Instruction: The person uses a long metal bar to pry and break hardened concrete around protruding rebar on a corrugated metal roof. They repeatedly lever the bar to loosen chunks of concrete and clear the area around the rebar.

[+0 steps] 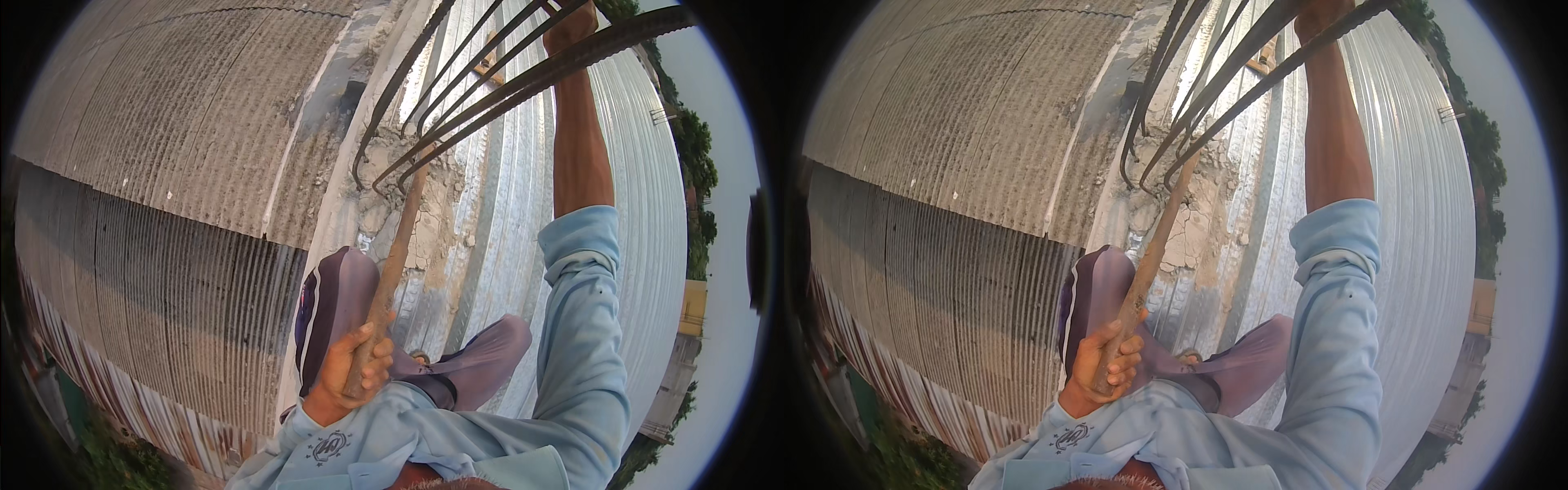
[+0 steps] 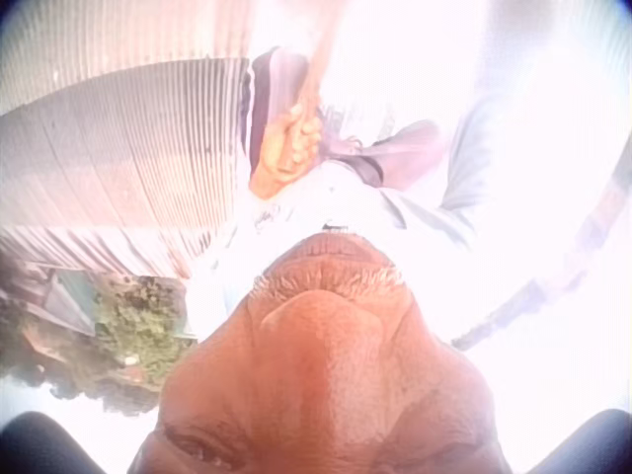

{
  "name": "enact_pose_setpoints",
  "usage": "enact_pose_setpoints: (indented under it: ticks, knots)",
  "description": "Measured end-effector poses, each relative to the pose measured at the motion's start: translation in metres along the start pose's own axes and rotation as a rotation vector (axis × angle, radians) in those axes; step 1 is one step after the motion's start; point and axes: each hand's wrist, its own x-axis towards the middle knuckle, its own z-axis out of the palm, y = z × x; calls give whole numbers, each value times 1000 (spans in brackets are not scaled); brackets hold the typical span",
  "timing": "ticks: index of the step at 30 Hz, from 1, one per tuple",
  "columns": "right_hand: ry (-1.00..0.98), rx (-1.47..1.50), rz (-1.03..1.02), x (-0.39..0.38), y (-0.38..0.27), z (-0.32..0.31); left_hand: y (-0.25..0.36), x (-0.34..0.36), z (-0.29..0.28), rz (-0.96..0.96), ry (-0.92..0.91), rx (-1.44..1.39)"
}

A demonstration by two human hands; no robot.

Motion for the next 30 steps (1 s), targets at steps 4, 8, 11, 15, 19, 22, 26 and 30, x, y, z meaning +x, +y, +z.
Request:
enact_pose_setpoints:
  ticks: [4, 8, 11, 15, 19, 22, 26, 30]
  knots:
    - [86, -58, 51, 9, 12, 22, -2, -1, 8, 11, 43, 12]
    - [152, -106, 95, 37, 14, 41, -1, 2, 24, 14, 81, 15]
    - [172, -141, 137, 50, 17, 51, -3, 4, 26, 23, 67, -2]
    - [180, -172, 153, 61, 22, 65, -5, 4, 35, 25, 107, 0]
    - [174, -164, 172, 55, 29, 72, -1, -3, 42, 50, 137, 22]
    - [177, -157, 163, 54, 31, 81, 0, -6, 57, 39, 138, 34]
    - [223, -141, 165, 69, 22, 77, -1, 10, 97, 13, 246, 155]
    - [245, -171, 248, 56, 20, 92, -13, 12, 86, 70, 211, 106]
